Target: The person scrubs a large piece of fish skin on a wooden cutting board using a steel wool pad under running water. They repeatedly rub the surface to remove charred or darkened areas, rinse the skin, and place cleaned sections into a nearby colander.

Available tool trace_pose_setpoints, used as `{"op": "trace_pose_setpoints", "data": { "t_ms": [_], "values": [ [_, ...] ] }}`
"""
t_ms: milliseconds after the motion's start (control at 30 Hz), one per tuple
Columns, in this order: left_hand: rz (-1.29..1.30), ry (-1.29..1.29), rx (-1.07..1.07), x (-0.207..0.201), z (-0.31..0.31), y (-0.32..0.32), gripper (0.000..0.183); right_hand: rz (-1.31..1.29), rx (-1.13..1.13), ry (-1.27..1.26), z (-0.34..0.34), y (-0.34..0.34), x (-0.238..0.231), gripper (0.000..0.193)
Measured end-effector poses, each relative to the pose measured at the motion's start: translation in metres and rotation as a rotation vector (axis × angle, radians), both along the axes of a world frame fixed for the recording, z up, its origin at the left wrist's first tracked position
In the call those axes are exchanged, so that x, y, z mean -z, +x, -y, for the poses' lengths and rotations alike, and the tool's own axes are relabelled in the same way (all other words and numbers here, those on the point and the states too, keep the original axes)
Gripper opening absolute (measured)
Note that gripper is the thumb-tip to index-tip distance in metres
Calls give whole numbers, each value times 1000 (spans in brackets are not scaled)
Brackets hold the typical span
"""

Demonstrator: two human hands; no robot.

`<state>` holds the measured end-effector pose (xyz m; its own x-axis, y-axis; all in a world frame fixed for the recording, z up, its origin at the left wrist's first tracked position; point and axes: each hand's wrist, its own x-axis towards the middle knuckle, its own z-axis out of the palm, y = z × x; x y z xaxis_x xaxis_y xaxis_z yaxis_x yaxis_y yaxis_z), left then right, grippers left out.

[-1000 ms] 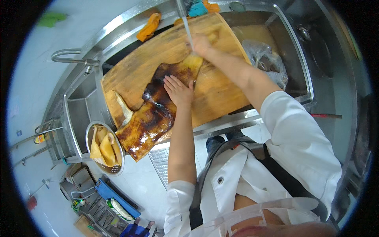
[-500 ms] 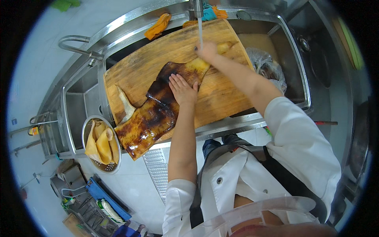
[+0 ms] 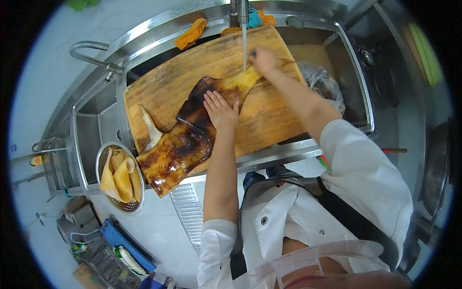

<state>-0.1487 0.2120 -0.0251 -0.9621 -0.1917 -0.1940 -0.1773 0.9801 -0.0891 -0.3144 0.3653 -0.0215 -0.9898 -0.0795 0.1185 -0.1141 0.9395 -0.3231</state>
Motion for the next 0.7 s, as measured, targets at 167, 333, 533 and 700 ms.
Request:
{"op": "trace_pose_setpoints", "data": {
  "t_ms": [167,333,533,700],
  "values": [
    [8,-59,53,-2,-12,-14,82,-307,-383,-195,101,52,27,32],
    [-26,57,-8,2,4,-1,82,114,-357,35,26,13,4,31],
    [-14,30,5,-2,0,-3,83,-144,-580,-109,68,42,24,35],
    [77,-41,51,-12,-6,-6,84,-96,-781,-137,146,22,19,29]
  ]
}}
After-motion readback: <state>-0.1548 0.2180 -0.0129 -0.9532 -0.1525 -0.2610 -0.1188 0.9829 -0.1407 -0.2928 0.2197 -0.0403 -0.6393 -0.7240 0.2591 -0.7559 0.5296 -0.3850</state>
